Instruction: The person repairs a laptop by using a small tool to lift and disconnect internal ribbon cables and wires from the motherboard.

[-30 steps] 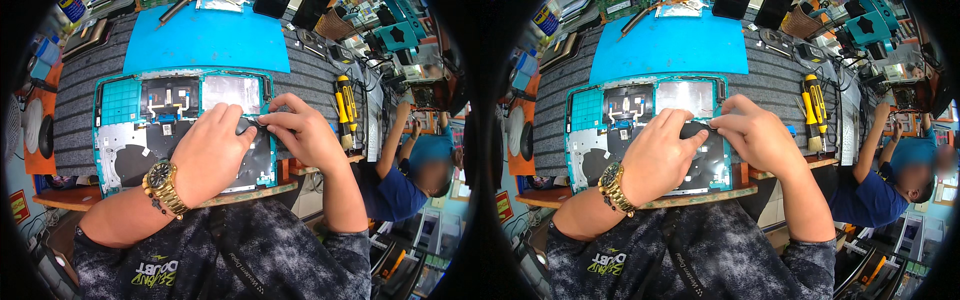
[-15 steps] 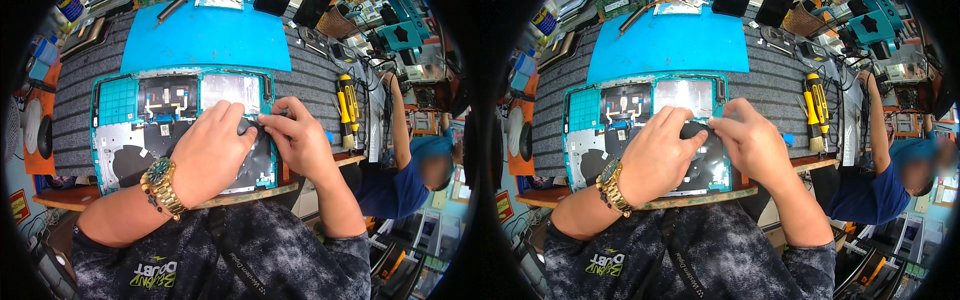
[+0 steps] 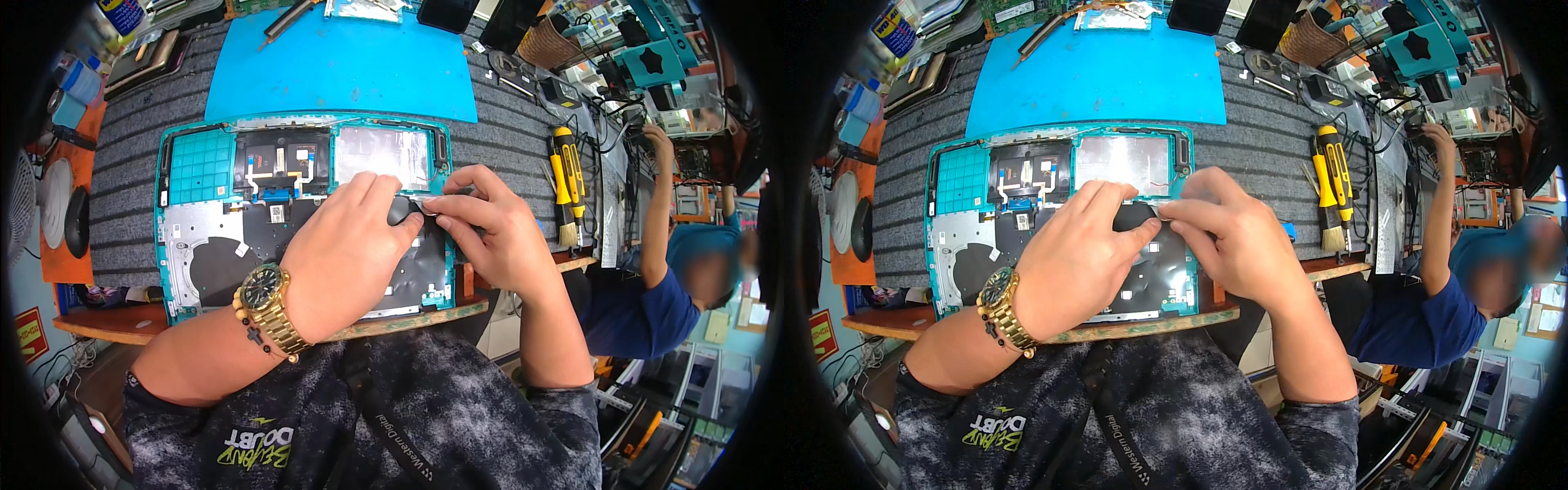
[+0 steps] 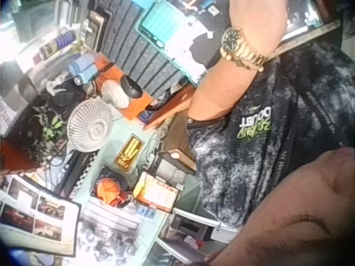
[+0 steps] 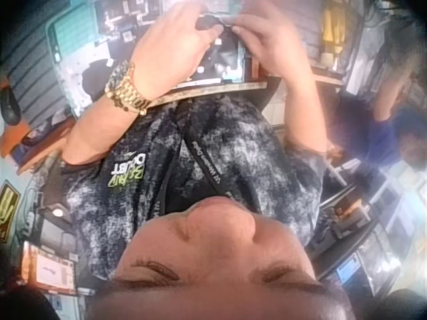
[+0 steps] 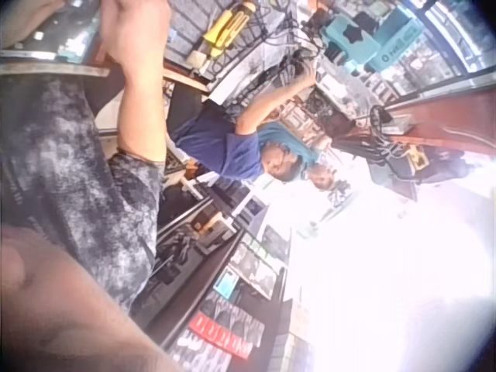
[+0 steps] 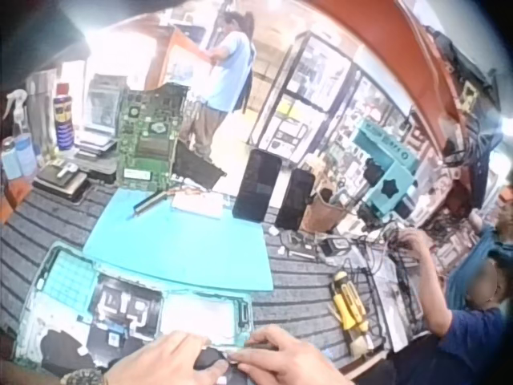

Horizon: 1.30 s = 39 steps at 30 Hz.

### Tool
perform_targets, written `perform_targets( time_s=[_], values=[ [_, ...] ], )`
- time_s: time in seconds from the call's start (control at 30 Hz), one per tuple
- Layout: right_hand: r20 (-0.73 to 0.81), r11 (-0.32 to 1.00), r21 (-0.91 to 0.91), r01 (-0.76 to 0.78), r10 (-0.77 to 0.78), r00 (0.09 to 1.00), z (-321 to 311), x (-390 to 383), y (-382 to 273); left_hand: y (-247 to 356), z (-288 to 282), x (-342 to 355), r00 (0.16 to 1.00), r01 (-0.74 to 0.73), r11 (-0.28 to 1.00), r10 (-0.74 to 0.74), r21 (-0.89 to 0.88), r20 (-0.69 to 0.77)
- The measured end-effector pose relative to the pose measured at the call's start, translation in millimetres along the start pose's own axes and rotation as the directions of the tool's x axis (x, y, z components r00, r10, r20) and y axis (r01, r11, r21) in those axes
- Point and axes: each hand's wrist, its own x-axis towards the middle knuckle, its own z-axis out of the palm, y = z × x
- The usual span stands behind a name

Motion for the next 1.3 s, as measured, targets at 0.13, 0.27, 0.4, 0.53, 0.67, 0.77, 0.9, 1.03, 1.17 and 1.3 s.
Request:
perform_targets(
  time_s=[0.13,0.27,0.4,0.53,0.67,0.77,0.9,1.03,1.17,1.3],
  values=[
    [-0.019,0.999,-0.04,-0.024,0.023,1.0,3,-1,-3,0,-1,-1,1.0,-0.01,1.0,0.01,-0.009,-0.009],
    [-0.054,0.997,-0.041,-0.07,0.068,0.996,4,-2,-3,-2,-2,-1,1.0,-0.012,0.999,0.012,-0.03,-0.019],
    [-0.054,0.997,-0.056,-0.051,0.048,0.997,2,-1,-1,-1,-1,-1,1.0,-0.007,1.0,0.007,-0.016,-0.013],
    [-0.031,0.998,-0.042,-0.056,0.055,0.998,2,0,-1,0,-1,-1,1.0,-0.009,1.0,0.009,-0.028,-0.028],
    [-0.028,0.996,-0.055,-0.074,0.072,0.997,3,0,-2,0,-1,-1,1.0,-0.007,1.0,0.007,-0.022,-0.021],
    [-0.042,0.996,-0.055,-0.067,0.065,0.997,6,0,-3,0,0,-1,1.0,0.0,1.0,0.0,-0.007,-0.012],
    [-0.105,0.994,-0.076,-0.08,0.072,0.992,17,-6,-4,0,5,0,0.991,-0.049,0.999,0.049,0.004,-0.126],
    [-0.154,0.984,-0.162,-0.071,0.046,0.987,26,-12,-5,0,5,0,0.991,-0.047,0.999,0.047,0.0,-0.124],
    [-0.19,0.979,-0.194,-0.063,0.026,0.981,30,-13,-4,-1,5,0,0.989,-0.059,0.998,0.058,0.001,-0.138],
    [-0.17,0.993,-0.095,-0.076,0.059,0.984,25,-10,-2,-1,5,1,0.99,-0.045,0.999,0.044,-0.006,-0.138]
  ],
)
